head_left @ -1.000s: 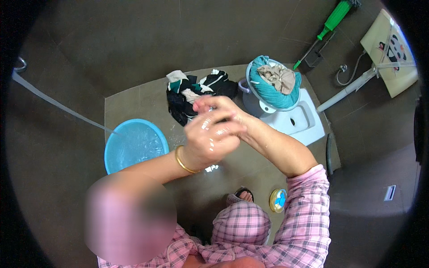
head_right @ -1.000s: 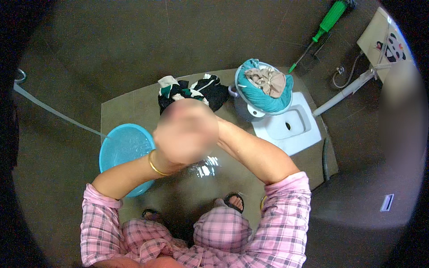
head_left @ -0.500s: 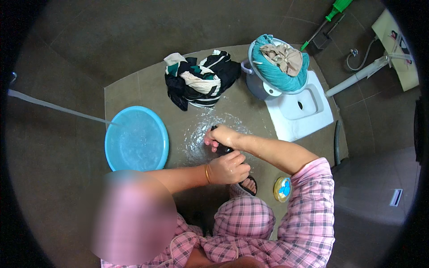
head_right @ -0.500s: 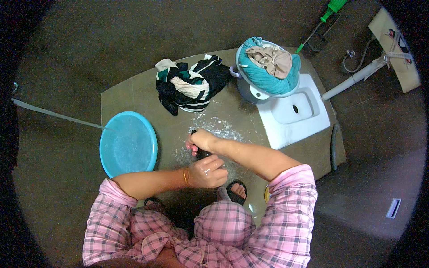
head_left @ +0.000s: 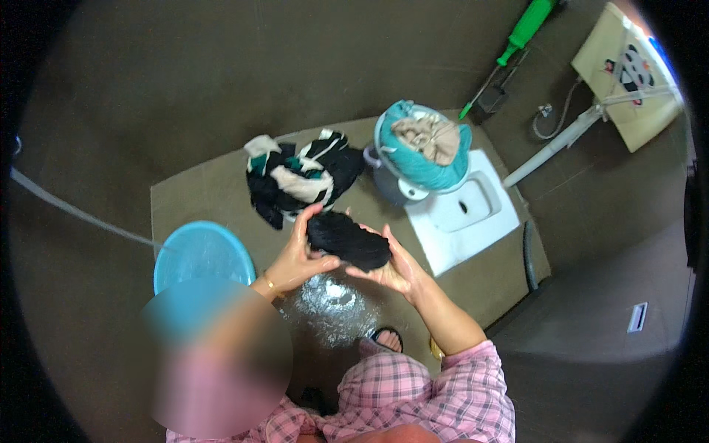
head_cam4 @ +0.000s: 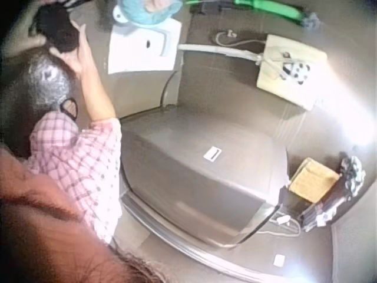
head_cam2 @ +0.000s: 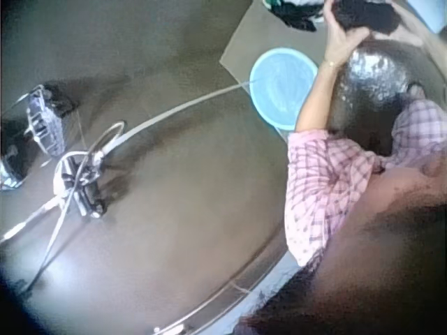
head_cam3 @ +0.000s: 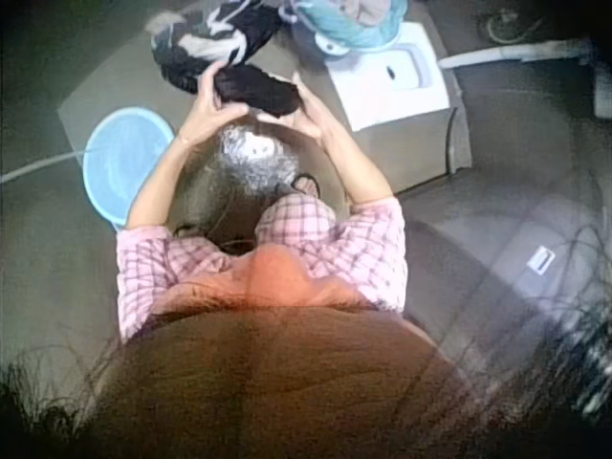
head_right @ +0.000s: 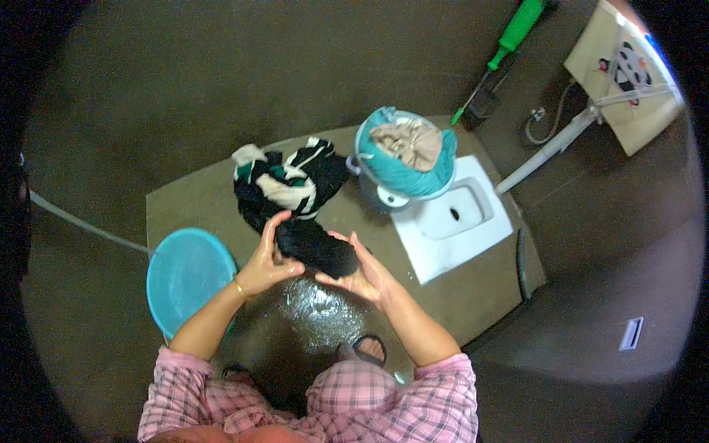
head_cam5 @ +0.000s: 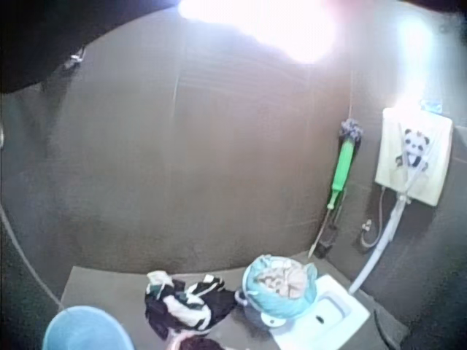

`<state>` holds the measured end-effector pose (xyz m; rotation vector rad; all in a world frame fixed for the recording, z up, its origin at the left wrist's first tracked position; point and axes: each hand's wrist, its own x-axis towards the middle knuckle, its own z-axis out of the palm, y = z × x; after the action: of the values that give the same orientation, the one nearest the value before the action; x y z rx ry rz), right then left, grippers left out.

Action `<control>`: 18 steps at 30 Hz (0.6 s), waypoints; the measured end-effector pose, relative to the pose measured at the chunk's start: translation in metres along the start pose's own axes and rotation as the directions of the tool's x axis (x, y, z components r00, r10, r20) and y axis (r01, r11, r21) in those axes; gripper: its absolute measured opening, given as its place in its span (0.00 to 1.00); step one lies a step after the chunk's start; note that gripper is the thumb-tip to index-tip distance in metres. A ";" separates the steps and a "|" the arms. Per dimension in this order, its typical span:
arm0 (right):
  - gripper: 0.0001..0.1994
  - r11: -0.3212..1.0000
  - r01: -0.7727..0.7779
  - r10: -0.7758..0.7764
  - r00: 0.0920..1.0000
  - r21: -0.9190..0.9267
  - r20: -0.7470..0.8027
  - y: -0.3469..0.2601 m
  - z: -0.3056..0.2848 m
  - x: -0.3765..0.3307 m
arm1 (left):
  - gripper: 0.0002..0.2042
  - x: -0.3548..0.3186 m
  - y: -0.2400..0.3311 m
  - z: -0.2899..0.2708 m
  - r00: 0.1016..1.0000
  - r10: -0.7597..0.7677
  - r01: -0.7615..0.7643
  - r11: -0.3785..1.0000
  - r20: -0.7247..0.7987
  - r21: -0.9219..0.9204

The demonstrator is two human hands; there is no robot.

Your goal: The person hand-washes clothes in a blue plastic basin filled with water. They scrub and rinse a dark garment, then a white garment, and finally a green and white garment, squeezing each item to remove excess water before placing it aside.

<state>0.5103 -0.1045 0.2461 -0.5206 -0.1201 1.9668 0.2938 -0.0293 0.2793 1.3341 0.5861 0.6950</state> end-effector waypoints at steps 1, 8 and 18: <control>0.29 0.999 0.026 -0.023 0.997 -0.045 0.076 -0.006 0.009 -0.009 | 0.42 0.004 -0.006 -0.014 0.985 0.157 -0.172 0.933 0.072 0.316; 0.28 0.344 -0.133 -0.018 0.989 -0.930 -0.148 -0.040 0.023 -0.045 | 0.24 0.010 -0.063 -0.026 0.853 -0.488 0.385 0.829 0.186 0.406; 0.21 -0.187 -0.004 -0.795 0.588 -0.982 0.149 -0.217 0.087 -0.088 | 0.27 -0.024 -0.140 -0.017 0.838 -0.416 0.036 0.688 0.353 0.724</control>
<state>0.6887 -0.0733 0.4185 -1.7439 -1.2776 0.4600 0.2817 -0.0492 0.1383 2.0142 0.6022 -0.1540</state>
